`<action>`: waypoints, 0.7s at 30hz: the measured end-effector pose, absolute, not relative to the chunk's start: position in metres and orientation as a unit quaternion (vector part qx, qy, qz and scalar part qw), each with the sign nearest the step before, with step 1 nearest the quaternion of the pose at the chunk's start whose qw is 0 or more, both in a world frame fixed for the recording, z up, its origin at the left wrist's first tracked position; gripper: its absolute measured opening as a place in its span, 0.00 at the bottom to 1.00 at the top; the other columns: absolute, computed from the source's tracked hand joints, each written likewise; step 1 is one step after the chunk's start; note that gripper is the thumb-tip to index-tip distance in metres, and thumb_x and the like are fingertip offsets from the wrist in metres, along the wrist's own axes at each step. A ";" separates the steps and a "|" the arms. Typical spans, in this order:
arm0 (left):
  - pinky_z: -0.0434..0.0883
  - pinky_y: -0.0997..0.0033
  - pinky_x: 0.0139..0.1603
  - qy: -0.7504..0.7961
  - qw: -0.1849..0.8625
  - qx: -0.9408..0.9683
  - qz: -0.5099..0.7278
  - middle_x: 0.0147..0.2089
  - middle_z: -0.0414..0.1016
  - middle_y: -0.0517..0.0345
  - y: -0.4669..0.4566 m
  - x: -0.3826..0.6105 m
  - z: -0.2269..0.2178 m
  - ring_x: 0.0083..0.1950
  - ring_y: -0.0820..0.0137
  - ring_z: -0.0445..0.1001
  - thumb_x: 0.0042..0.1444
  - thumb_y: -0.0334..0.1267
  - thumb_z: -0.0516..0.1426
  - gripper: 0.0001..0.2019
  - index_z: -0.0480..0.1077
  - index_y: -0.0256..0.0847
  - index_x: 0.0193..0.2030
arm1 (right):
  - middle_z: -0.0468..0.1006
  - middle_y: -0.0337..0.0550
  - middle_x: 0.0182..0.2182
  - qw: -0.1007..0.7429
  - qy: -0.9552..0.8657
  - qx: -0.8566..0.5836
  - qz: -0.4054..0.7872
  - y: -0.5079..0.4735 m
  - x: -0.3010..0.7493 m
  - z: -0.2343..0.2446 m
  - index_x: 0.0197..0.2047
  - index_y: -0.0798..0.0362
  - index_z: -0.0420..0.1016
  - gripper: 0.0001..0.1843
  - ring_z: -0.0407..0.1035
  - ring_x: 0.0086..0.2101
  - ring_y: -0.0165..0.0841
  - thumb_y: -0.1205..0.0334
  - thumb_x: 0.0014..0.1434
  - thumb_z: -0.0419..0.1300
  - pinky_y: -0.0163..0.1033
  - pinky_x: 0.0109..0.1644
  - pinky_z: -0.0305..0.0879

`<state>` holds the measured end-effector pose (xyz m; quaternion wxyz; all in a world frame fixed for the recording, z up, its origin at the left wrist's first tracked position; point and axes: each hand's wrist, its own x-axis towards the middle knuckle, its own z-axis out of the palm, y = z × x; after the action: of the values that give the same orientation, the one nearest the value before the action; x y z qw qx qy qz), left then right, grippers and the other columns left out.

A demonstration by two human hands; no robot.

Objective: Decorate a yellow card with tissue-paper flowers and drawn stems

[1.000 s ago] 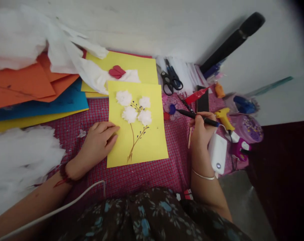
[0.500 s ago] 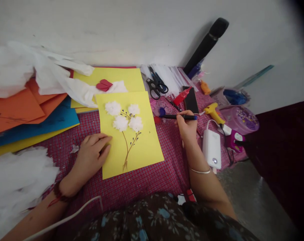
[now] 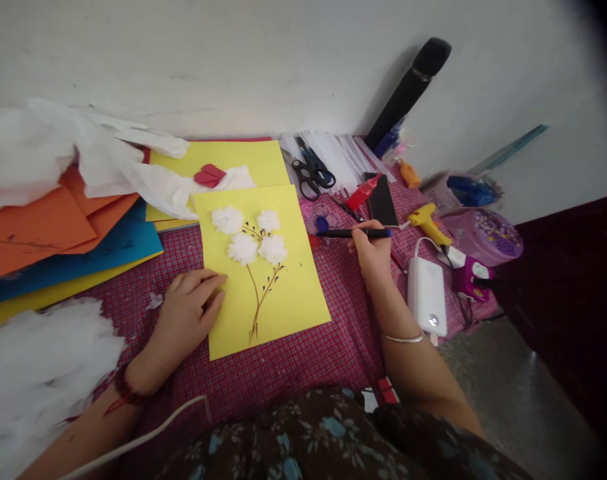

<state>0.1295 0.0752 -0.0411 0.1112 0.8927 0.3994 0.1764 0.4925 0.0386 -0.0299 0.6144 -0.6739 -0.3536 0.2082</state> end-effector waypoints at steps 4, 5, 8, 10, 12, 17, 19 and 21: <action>0.70 0.52 0.55 0.394 0.109 0.896 0.173 0.51 0.74 0.48 0.075 0.129 -0.042 0.52 0.57 0.72 0.66 0.40 0.50 0.14 0.72 0.43 0.51 | 0.68 0.28 0.14 0.618 -0.350 -0.675 0.198 0.039 0.492 -0.031 0.29 0.49 0.68 0.03 0.61 0.15 0.27 0.62 0.51 0.60 0.33 0.19 0.58; 0.70 0.52 0.55 0.394 0.109 0.896 0.174 0.51 0.74 0.48 0.075 0.129 -0.043 0.52 0.57 0.72 0.66 0.40 0.50 0.14 0.72 0.42 0.52 | 0.68 0.28 0.14 0.619 -0.353 -0.674 0.195 0.038 0.491 -0.031 0.30 0.49 0.68 0.03 0.61 0.15 0.27 0.62 0.51 0.60 0.33 0.19 0.58; 0.70 0.53 0.55 0.399 0.110 0.893 0.177 0.51 0.74 0.49 0.074 0.128 -0.043 0.52 0.57 0.72 0.66 0.40 0.50 0.13 0.72 0.44 0.52 | 0.68 0.28 0.15 0.628 -0.356 -0.668 0.180 0.037 0.489 -0.032 0.30 0.49 0.68 0.03 0.61 0.16 0.27 0.62 0.52 0.60 0.33 0.19 0.57; 0.70 0.53 0.55 0.400 0.111 0.892 0.177 0.51 0.74 0.49 0.074 0.129 -0.043 0.52 0.58 0.72 0.66 0.40 0.50 0.13 0.72 0.44 0.52 | 0.68 0.29 0.16 0.629 -0.360 -0.665 0.178 0.038 0.488 -0.032 0.31 0.49 0.68 0.03 0.61 0.16 0.27 0.62 0.53 0.60 0.33 0.19 0.57; 0.70 0.52 0.55 0.401 0.112 0.892 0.178 0.51 0.74 0.49 0.074 0.129 -0.043 0.52 0.57 0.72 0.66 0.40 0.50 0.13 0.72 0.44 0.52 | 0.69 0.29 0.16 0.625 -0.364 -0.666 0.183 0.039 0.486 -0.032 0.31 0.49 0.68 0.03 0.61 0.16 0.27 0.61 0.52 0.60 0.33 0.19 0.57; 0.69 0.52 0.56 0.402 0.119 0.891 0.176 0.51 0.74 0.48 0.074 0.130 -0.043 0.53 0.57 0.71 0.66 0.40 0.50 0.14 0.73 0.42 0.51 | 0.68 0.30 0.15 0.631 -0.352 -0.668 0.180 0.039 0.487 -0.031 0.30 0.50 0.68 0.04 0.61 0.16 0.27 0.62 0.51 0.60 0.33 0.19 0.57; 0.69 0.52 0.56 0.399 0.121 0.891 0.178 0.51 0.74 0.47 0.074 0.129 -0.045 0.53 0.56 0.71 0.66 0.40 0.50 0.15 0.73 0.40 0.51 | 0.68 0.30 0.15 0.638 -0.347 -0.668 0.164 0.038 0.488 -0.030 0.30 0.50 0.68 0.04 0.61 0.16 0.27 0.61 0.52 0.60 0.33 0.19 0.57; 0.68 0.52 0.56 0.398 0.123 0.891 0.181 0.50 0.73 0.46 0.074 0.129 -0.046 0.53 0.56 0.70 0.66 0.39 0.50 0.15 0.73 0.39 0.51 | 0.68 0.30 0.16 0.647 -0.342 -0.666 0.143 0.038 0.491 -0.030 0.31 0.50 0.68 0.04 0.61 0.16 0.27 0.60 0.53 0.60 0.33 0.20 0.58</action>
<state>0.1292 0.0742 -0.0460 0.1235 0.8909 0.3978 0.1812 0.4905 0.0377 -0.0304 0.6474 -0.6661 -0.3418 0.1426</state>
